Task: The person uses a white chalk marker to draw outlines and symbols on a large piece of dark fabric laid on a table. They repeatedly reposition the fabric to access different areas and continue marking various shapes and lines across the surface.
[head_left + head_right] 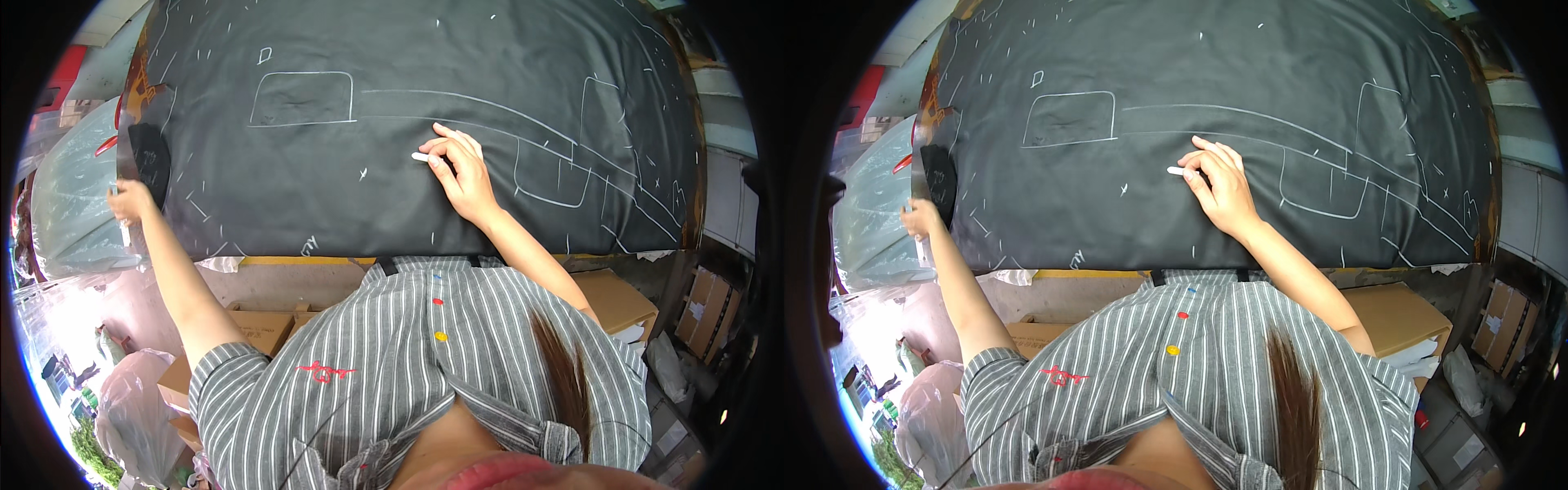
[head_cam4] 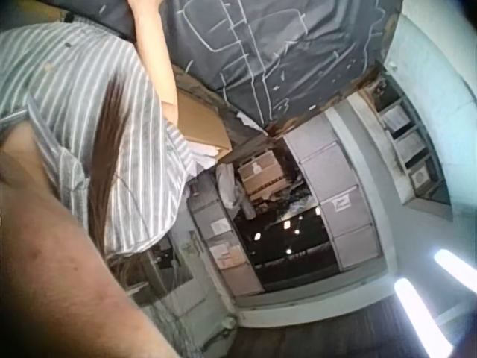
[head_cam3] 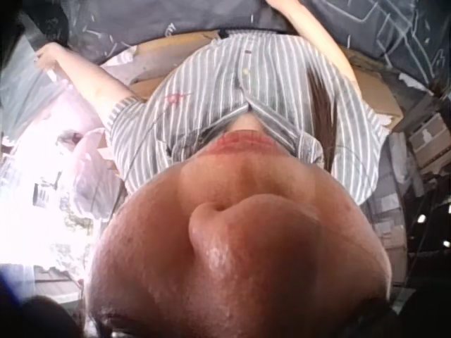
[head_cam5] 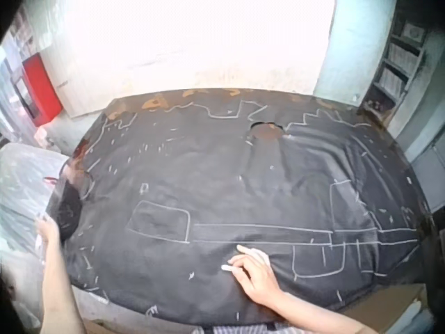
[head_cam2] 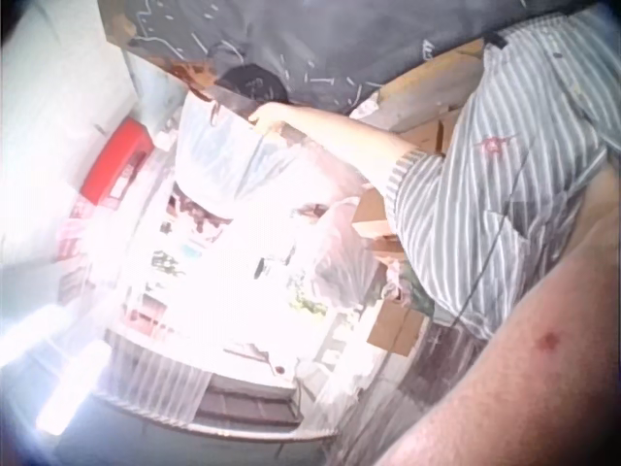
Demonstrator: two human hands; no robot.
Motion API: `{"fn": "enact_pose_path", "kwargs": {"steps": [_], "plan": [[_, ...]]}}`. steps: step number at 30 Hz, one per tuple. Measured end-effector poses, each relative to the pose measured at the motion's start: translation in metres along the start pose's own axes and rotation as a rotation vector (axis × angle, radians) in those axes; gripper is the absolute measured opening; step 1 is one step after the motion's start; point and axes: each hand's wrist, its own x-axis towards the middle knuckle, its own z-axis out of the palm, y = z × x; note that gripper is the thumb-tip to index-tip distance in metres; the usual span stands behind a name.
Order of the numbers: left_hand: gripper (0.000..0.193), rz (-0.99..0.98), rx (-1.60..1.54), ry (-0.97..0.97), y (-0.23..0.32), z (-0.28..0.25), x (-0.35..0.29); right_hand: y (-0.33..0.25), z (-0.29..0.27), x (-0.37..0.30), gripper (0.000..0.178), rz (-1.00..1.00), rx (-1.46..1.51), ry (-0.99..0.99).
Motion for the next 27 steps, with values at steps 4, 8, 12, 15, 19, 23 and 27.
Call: {"fn": "enact_pose_path", "kwargs": {"steps": [4, 8, 12, 15, 19, 23, 27], "plan": [[0.049, 0.490, -0.352, -0.585, 0.048, -0.058, -0.087, 0.009, -0.005, -0.006, 0.019, 0.129, 0.263, 0.061], [0.062, 0.590, -0.368, -0.828, 0.086, -0.143, -0.210, 0.023, -0.033, 0.021, 0.020, 0.241, 0.383, 0.291], [0.069, 0.596, -0.252, -0.793, 0.097, -0.150, -0.233, 0.045, -0.049, 0.086, 0.025, 0.141, 0.081, 0.316], [0.066, 0.542, -0.344, -0.806, 0.099, -0.145, -0.235, 0.054, -0.041, 0.117, 0.022, 0.248, -0.087, 0.160], [0.062, 0.565, -0.315, -0.773, 0.097, -0.143, -0.233, 0.059, -0.027, 0.127, 0.020, 0.192, -0.292, 0.176], [0.062, 0.565, -0.319, -0.757, 0.093, -0.143, -0.234, 0.072, -0.051, 0.118, 0.019, 0.217, 0.058, 0.106], [0.061, 0.556, -0.304, -0.747, 0.089, -0.142, -0.233, 0.101, -0.088, 0.093, 0.016, 0.367, 0.567, 0.474]]}}
